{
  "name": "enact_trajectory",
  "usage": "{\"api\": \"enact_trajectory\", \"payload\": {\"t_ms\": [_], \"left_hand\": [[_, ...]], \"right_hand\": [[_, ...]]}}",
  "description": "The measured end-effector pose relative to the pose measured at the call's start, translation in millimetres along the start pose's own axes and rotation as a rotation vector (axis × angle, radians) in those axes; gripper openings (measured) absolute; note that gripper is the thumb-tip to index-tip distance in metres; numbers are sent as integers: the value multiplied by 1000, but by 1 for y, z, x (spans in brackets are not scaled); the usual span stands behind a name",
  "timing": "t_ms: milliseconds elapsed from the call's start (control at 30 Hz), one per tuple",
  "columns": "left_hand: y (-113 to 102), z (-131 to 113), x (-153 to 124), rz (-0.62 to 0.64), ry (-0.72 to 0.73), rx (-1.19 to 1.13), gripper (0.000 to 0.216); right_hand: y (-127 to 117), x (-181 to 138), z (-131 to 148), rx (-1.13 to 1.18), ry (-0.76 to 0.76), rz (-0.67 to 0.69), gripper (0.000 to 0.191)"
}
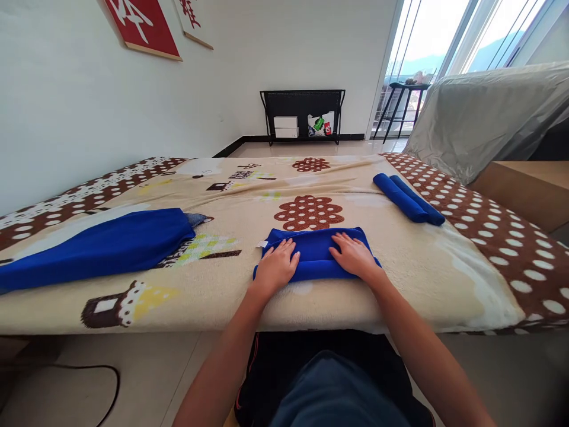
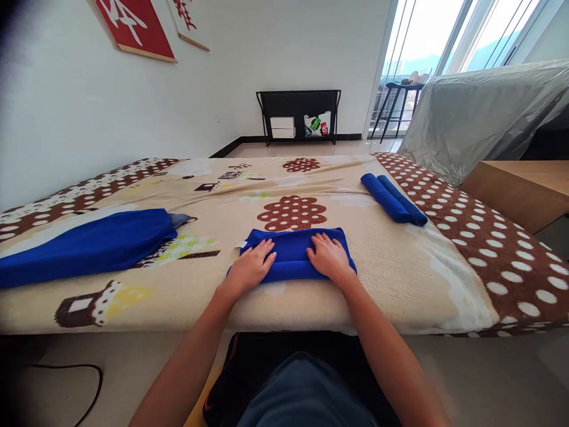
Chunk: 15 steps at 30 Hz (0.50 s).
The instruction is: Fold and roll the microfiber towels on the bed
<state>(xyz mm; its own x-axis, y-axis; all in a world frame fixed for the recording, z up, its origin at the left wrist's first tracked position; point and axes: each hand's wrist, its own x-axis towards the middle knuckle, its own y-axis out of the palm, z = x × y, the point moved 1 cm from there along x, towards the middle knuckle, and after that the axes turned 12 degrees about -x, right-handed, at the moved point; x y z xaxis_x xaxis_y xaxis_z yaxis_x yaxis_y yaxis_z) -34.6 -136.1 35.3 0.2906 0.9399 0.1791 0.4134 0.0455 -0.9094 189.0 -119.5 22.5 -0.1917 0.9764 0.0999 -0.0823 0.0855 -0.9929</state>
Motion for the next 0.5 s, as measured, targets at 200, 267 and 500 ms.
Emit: {"api": "enact_trajectory", "payload": {"t_ms": [200,267,500], "left_hand": [[5,-8,-22,-61,-20,22,48],[4,-5,-13,32,86,-18,41],[4,14,17,124,85,-23,51]], "right_hand": [[1,-4,-8,-32,111,-38,56],[0,-3,2,0,-63,-18,49],[4,10,7,27,-135,13,48]]}}
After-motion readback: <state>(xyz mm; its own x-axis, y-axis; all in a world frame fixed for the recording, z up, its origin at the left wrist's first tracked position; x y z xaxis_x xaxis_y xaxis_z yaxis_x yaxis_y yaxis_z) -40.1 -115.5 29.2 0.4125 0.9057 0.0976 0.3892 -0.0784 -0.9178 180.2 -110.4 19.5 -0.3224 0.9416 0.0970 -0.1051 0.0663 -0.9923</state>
